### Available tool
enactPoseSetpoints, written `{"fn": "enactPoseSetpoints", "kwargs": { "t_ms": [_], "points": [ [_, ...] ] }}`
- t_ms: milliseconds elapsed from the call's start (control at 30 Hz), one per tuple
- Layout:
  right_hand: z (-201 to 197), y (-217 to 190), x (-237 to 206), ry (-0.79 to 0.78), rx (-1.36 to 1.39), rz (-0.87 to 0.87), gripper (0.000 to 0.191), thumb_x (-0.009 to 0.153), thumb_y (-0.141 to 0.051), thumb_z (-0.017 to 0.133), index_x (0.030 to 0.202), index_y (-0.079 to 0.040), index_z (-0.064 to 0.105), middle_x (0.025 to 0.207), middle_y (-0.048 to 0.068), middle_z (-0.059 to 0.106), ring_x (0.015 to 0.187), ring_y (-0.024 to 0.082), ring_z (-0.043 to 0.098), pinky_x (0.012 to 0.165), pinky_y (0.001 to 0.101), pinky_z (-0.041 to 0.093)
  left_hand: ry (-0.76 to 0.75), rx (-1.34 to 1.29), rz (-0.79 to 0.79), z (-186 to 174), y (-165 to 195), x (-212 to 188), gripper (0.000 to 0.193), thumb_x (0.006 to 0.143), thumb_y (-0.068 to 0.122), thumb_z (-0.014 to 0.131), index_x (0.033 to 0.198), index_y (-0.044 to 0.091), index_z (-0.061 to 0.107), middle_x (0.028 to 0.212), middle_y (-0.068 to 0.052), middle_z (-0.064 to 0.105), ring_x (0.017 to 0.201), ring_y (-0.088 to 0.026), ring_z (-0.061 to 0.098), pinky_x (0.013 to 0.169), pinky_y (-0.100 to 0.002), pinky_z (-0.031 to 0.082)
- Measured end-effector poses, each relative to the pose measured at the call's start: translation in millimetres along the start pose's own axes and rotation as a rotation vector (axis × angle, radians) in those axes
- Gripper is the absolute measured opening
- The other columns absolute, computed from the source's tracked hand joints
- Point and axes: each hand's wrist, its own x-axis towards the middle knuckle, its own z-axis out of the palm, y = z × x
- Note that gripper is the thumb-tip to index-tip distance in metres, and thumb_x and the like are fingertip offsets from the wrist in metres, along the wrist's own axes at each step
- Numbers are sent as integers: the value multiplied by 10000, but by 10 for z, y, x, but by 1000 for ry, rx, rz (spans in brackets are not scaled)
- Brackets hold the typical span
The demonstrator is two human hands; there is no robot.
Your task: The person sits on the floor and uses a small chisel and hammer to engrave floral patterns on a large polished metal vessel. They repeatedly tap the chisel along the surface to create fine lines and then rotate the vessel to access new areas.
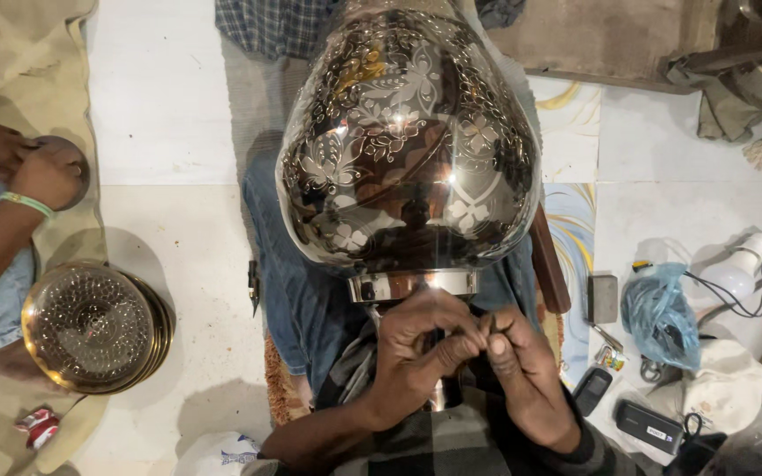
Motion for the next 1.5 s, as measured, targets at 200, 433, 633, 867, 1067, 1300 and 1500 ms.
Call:
{"fn": "enactPoseSetpoints", "kwargs": {
  "t_ms": [200, 433, 633, 867, 1067, 1300, 1500],
  "points": [
    [-122, -255, 43, -2, -256, -401, 106, 834, -11, 690, 927, 36, 671, 911, 145, 749, 847, 213, 780, 767, 295, 600, -105, -34, -86, -68, -6, -180, 174, 1007, 191, 766, 1013, 18, 773, 998, -55, 680, 867, -127, 621, 761, -309, 520],
    [-311, -276, 144, -375, 69, -81, 82, 736, 44, 728, 797, -10, 737, 733, 99, 780, 641, 198, 775, 633, 283, 586, -257, -519, -404, -46, 24, -244, 153, 1052, 123, 690, 1049, -17, 750, 993, -55, 634, 801, -107, 584, 728, -273, 481],
    [-367, -264, 222, -741, 282, 6, 80, 850, 27, 739, 784, -11, 763, 835, 127, 812, 787, 236, 807, 745, 334, 619, -274, -513, -589, -93, 199, -411, 240, 1070, 191, 649, 978, -18, 723, 966, -95, 665, 849, -161, 653, 794, -335, 521],
    [-390, -157, 22, -803, 342, -107, 440, 1102, -359, 581, 885, 9, 684, 878, 131, 687, 810, 262, 654, 765, 374, 475, -463, -357, -594, -174, 186, -665, 355, 1033, 281, 664, 1016, -66, 734, 895, -89, 622, 859, -136, 561, 859, -321, 415],
    [-250, 338, -316, -757, 458, -5, 639, 1043, -508, 624, 614, -38, 562, 534, 77, 522, 461, 191, 485, 478, 342, 312, -419, -323, -639, -132, -75, -892, 447, 977, 361, 647, 971, -78, 728, 767, -67, 568, 755, -111, 416, 811, -318, 324],
    [-106, 391, -521, -549, 550, 159, 553, 1002, -283, 710, 534, -33, 550, 443, 77, 478, 395, 133, 360, 453, 359, 252, -370, -698, -560, -93, -509, -1058, 350, 901, 318, 645, 724, 16, 649, 542, -9, 516, 476, -76, 392, 570, -258, 316],
    [95, 308, -638, -490, 931, 215, 497, 1064, -195, 655, 602, -28, 576, 536, 97, 521, 536, 163, 471, 683, 433, 418, -380, -595, -441, -52, -924, -1237, 333, 892, 298, 668, 728, 8, 647, 539, 5, 534, 445, -58, 401, 484, -244, 285]
  ]
}}
